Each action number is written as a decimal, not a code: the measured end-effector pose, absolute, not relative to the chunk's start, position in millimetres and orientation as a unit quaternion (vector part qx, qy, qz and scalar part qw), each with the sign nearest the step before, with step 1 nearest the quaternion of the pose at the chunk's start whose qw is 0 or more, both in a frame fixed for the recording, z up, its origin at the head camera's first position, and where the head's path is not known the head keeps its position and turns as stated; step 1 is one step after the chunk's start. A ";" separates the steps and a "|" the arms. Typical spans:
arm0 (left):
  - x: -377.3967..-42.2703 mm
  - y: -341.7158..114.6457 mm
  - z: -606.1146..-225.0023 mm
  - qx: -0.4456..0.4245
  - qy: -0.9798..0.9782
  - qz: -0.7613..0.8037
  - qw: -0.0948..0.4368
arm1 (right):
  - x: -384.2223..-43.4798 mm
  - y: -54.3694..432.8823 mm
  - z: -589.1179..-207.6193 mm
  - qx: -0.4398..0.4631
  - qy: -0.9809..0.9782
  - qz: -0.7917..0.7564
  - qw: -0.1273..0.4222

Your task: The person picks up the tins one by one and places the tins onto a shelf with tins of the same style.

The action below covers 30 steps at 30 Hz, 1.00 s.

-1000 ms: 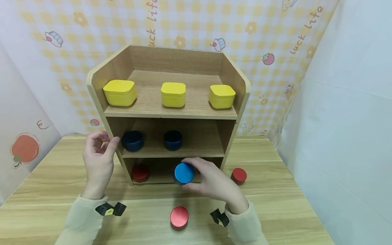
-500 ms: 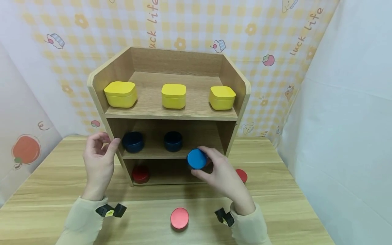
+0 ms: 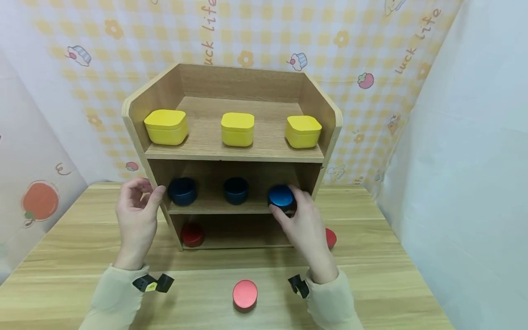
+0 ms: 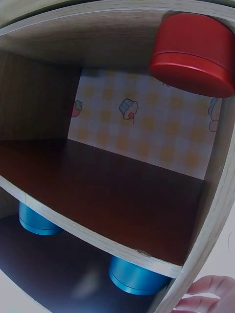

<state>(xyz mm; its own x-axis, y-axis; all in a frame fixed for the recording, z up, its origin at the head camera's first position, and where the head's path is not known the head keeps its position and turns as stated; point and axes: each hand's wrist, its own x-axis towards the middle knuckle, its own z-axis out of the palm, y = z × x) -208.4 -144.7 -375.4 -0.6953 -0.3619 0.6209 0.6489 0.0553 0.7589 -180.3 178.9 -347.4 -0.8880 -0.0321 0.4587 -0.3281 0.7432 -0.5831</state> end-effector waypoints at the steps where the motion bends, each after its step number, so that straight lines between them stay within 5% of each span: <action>1: -208.4 -144.3 -375.4 -0.114 -0.624 -0.678 0.372 | -181.1 178.7 -347.3 0.092 -0.911 0.340 0.217; 30: -205.6 -145.3 -375.3 -0.117 -0.612 -0.693 0.364 | -187.6 169.5 -351.1 0.018 -0.931 0.248 0.266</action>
<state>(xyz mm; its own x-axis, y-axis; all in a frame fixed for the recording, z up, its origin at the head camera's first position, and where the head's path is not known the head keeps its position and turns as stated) -205.6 -145.3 -375.3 -0.7074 -0.3620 0.6070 0.6471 0.0135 0.7622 -187.6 169.5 -351.1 -0.8575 0.0990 0.5048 -0.1649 0.8766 -0.4520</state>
